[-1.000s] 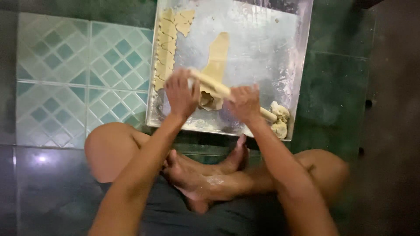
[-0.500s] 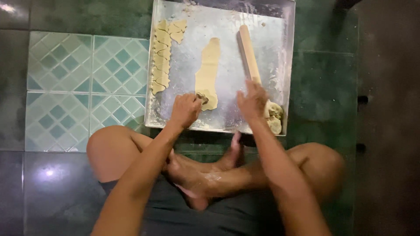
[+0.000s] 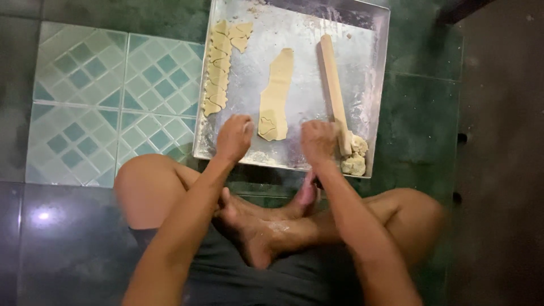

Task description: Rolling out dough and cutting it into small shapes using a cutter on a metal tray

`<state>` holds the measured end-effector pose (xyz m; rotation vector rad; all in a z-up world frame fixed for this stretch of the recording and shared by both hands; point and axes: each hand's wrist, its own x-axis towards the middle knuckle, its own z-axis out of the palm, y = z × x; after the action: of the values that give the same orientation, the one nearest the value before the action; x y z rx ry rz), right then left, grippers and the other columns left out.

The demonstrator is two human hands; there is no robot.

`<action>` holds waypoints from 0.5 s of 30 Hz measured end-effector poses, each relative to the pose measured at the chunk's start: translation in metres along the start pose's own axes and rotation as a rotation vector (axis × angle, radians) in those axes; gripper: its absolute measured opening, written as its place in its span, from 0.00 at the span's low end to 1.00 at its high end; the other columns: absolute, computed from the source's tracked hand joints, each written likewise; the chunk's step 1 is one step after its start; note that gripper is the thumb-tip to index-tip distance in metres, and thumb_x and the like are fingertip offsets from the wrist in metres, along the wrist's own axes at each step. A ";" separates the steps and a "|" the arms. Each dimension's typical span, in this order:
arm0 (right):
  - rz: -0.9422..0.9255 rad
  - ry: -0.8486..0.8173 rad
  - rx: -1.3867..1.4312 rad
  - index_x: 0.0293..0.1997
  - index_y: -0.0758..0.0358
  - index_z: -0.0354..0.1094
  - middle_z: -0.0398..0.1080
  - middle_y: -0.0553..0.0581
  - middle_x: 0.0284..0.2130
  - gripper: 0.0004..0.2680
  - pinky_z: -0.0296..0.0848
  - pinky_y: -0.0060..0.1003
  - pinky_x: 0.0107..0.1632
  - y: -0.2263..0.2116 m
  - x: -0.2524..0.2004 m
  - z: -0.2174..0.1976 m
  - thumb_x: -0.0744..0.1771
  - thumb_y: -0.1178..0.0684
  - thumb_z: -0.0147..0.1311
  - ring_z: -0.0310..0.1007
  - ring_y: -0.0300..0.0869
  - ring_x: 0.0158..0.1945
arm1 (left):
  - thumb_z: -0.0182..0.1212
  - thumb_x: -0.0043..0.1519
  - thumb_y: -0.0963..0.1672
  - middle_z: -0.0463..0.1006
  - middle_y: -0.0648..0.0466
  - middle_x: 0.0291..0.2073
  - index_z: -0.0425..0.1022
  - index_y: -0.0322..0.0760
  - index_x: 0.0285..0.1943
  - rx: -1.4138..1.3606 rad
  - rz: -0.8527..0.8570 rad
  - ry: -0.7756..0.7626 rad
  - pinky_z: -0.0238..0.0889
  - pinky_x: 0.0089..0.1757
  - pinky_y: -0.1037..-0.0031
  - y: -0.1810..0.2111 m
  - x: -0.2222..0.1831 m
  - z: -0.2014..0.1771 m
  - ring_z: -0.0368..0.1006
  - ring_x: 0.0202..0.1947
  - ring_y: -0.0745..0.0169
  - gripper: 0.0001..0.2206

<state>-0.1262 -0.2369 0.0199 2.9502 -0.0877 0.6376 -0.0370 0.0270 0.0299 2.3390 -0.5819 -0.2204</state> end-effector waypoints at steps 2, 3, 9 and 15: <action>0.077 -0.092 -0.006 0.38 0.43 0.71 0.71 0.47 0.36 0.07 0.67 0.47 0.47 0.002 0.002 -0.020 0.61 0.48 0.63 0.72 0.45 0.44 | 0.56 0.67 0.46 0.74 0.42 0.35 0.75 0.37 0.48 -0.091 -0.044 0.056 0.68 0.44 0.50 -0.003 -0.004 0.003 0.75 0.42 0.35 0.09; 0.164 -0.180 -0.012 0.47 0.42 0.70 0.71 0.47 0.43 0.13 0.66 0.51 0.51 0.003 0.003 -0.029 0.60 0.45 0.65 0.71 0.46 0.51 | 0.57 0.66 0.45 0.74 0.42 0.33 0.74 0.35 0.46 -0.175 -0.080 0.108 0.68 0.44 0.53 -0.005 -0.006 0.005 0.75 0.42 0.36 0.08; -0.177 -0.085 0.191 0.39 0.44 0.71 0.71 0.45 0.36 0.10 0.65 0.44 0.49 -0.054 0.013 -0.026 0.59 0.43 0.61 0.73 0.43 0.43 | 0.57 0.65 0.48 0.77 0.41 0.34 0.77 0.36 0.43 -0.351 -0.237 0.105 0.69 0.43 0.51 0.007 -0.008 0.000 0.77 0.41 0.35 0.11; -0.311 -0.073 0.152 0.33 0.47 0.71 0.71 0.48 0.29 0.04 0.68 0.42 0.41 -0.068 0.018 -0.009 0.63 0.46 0.59 0.75 0.45 0.36 | 0.57 0.64 0.48 0.77 0.40 0.35 0.77 0.37 0.43 -0.431 -0.313 0.086 0.68 0.43 0.50 0.000 -0.007 -0.002 0.77 0.42 0.34 0.11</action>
<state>-0.1078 -0.1689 0.0287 3.0335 0.4232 0.5125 -0.0427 0.0320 0.0316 1.9935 -0.1054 -0.3493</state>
